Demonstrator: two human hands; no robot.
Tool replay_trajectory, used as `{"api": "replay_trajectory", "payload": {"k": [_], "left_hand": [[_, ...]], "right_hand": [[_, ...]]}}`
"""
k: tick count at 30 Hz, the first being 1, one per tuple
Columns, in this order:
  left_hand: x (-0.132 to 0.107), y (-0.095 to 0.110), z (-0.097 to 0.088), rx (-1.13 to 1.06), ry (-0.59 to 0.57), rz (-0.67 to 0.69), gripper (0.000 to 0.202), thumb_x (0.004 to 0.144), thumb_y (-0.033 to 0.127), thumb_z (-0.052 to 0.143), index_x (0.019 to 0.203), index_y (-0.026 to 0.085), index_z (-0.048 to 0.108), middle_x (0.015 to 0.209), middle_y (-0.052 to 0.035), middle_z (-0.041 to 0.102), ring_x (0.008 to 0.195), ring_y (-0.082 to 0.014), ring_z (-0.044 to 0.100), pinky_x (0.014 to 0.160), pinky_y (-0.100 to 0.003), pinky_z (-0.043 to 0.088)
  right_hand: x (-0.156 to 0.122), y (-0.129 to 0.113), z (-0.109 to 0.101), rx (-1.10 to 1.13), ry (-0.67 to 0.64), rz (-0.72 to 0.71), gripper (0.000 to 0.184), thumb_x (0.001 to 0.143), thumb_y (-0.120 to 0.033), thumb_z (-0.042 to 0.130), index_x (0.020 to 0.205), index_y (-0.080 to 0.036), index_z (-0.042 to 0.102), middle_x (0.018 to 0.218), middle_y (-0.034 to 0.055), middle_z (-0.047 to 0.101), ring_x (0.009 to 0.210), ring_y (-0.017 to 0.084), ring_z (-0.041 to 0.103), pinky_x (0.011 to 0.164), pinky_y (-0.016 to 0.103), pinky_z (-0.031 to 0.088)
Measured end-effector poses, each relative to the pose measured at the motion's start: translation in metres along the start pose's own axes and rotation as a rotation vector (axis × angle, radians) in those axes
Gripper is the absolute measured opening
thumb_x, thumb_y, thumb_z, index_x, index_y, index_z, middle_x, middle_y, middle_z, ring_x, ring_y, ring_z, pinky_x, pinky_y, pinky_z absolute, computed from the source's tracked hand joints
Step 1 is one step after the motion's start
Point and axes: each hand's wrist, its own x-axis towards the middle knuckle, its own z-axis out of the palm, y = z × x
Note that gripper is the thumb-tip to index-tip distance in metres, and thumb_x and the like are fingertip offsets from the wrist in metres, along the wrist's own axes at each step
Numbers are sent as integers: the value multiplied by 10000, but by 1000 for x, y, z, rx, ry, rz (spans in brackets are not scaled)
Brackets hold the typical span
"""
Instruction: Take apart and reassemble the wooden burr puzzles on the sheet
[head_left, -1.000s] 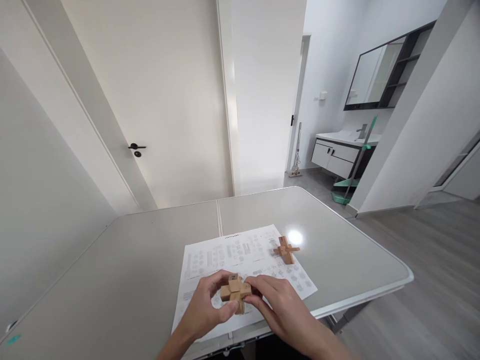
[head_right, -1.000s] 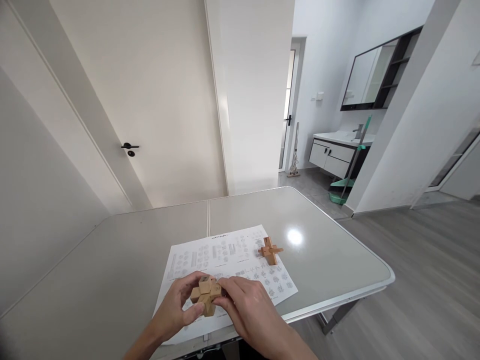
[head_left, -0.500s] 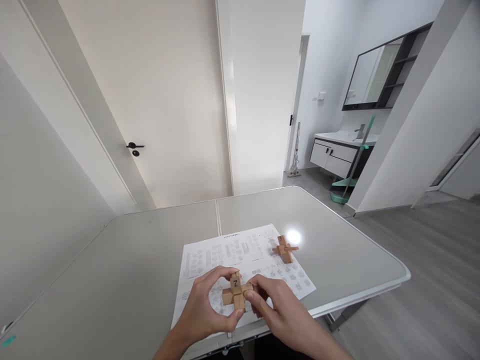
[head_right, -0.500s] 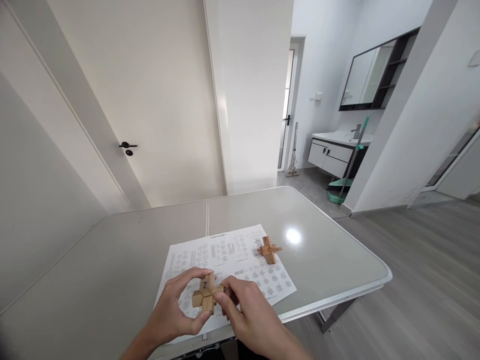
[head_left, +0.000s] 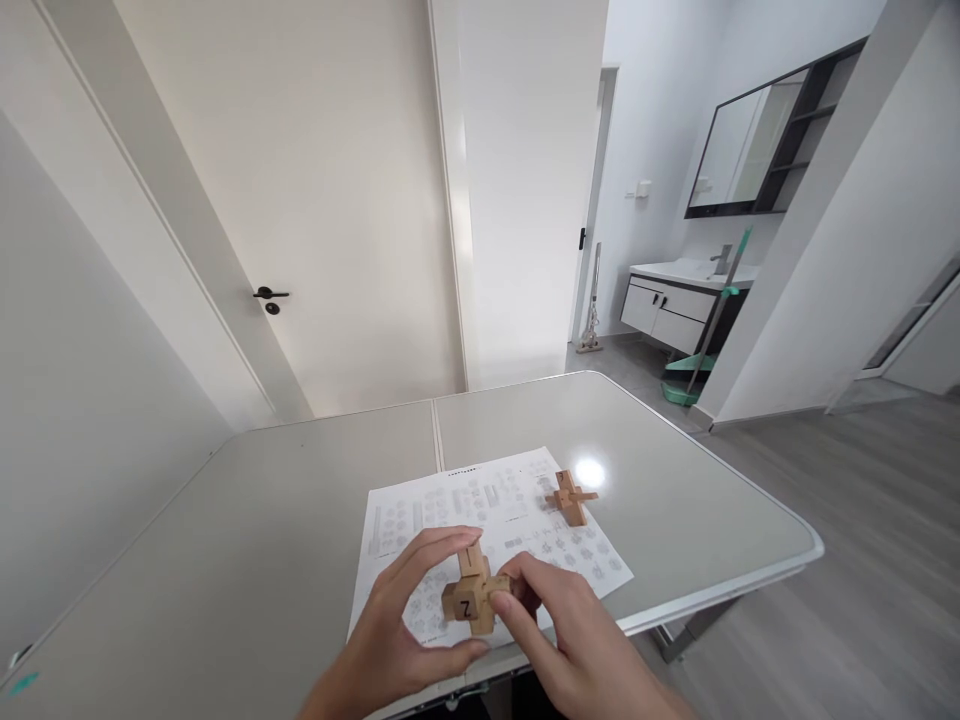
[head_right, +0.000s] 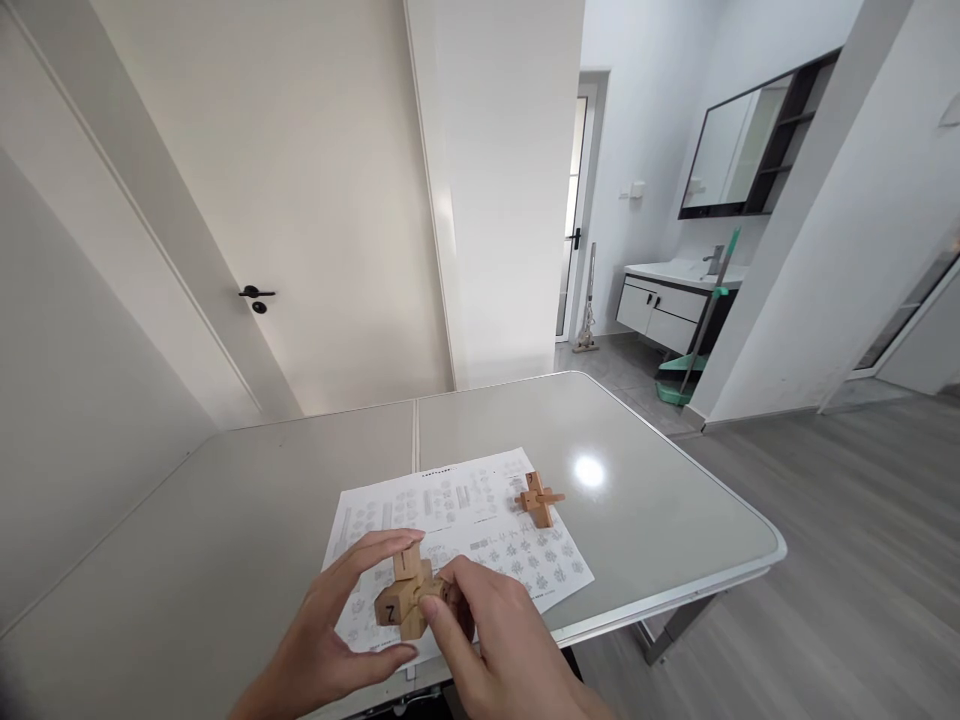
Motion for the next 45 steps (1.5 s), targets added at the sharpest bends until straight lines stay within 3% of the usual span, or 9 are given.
{"api": "replay_trajectory", "payload": {"k": [3, 6, 11, 23, 29, 32, 35, 40, 45], "left_hand": [[0, 2, -1, -238, -71, -210, 837, 809, 655, 735, 1508, 312, 428, 1540, -131, 496, 1400, -354, 482, 1180, -499, 386], [4, 1, 0, -474, -146, -350, 875, 821, 797, 580, 1497, 253, 466, 1458, -160, 575, 1331, -357, 553, 1136, -505, 434], [9, -4, 5, -544, -119, -393, 669, 833, 642, 718, 1345, 218, 637, 1211, -114, 714, 1169, -327, 645, 1059, -478, 497], [3, -12, 16, -505, 67, -443, 648, 758, 561, 816, 1283, 212, 665, 1315, -132, 694, 1232, -346, 633, 1104, -492, 481], [5, -14, 8, -388, 151, -504, 536, 844, 579, 706, 1243, 222, 673, 1301, -124, 707, 1217, -320, 656, 998, -435, 568], [4, -36, 3, -159, 202, -526, 491, 854, 545, 698, 1234, 236, 666, 1263, -101, 722, 1157, -298, 684, 984, -439, 571], [-1, -75, -4, 224, 264, -531, 520, 825, 546, 721, 1250, 257, 637, 1173, -74, 748, 1052, -299, 707, 955, -483, 560], [-12, -137, -17, 623, 221, -479, 427, 819, 497, 709, 1165, 253, 655, 1169, -89, 740, 1126, -343, 661, 986, -492, 511], [-7, -151, -23, 731, 220, -499, 454, 800, 504, 709, 1144, 208, 681, 1175, -136, 697, 1194, -391, 582, 1049, -546, 444]], "right_hand": [[-2, 1, 2, -74, 18, -26, 274, 1061, -414, 422, 887, -230, 526, 782, 5, 618, 672, 167, 545, 635, 287, 390], [-1, 2, 3, -142, 44, -66, 246, 1061, -384, 413, 910, -233, 536, 790, 15, 627, 664, 174, 558, 622, 294, 399], [-1, 3, 2, -202, 91, -105, 220, 1058, -359, 419, 912, -239, 532, 801, 19, 633, 652, 174, 563, 602, 296, 407], [2, 14, 7, -33, 72, -18, 298, 1071, -432, 409, 910, -227, 554, 801, 7, 629, 701, 169, 551, 666, 292, 410], [5, 22, 2, 18, 133, 21, 362, 1070, -492, 388, 874, -228, 538, 759, -7, 568, 689, 166, 515, 657, 285, 396], [8, 28, -1, 68, 158, 71, 420, 1059, -546, 383, 828, -225, 524, 713, -16, 540, 666, 163, 502, 636, 278, 396], [12, 38, -1, 128, 155, 119, 457, 1039, -602, 388, 819, -226, 528, 677, -22, 532, 650, 166, 515, 617, 275, 402], [16, 55, 0, 215, 154, 154, 473, 1026, -631, 396, 806, -230, 515, 644, -35, 532, 628, 159, 518, 621, 275, 411], [20, 67, 2, 301, 149, 182, 480, 1010, -650, 421, 807, -227, 518, 643, -39, 530, 621, 155, 509, 644, 284, 431]]}}
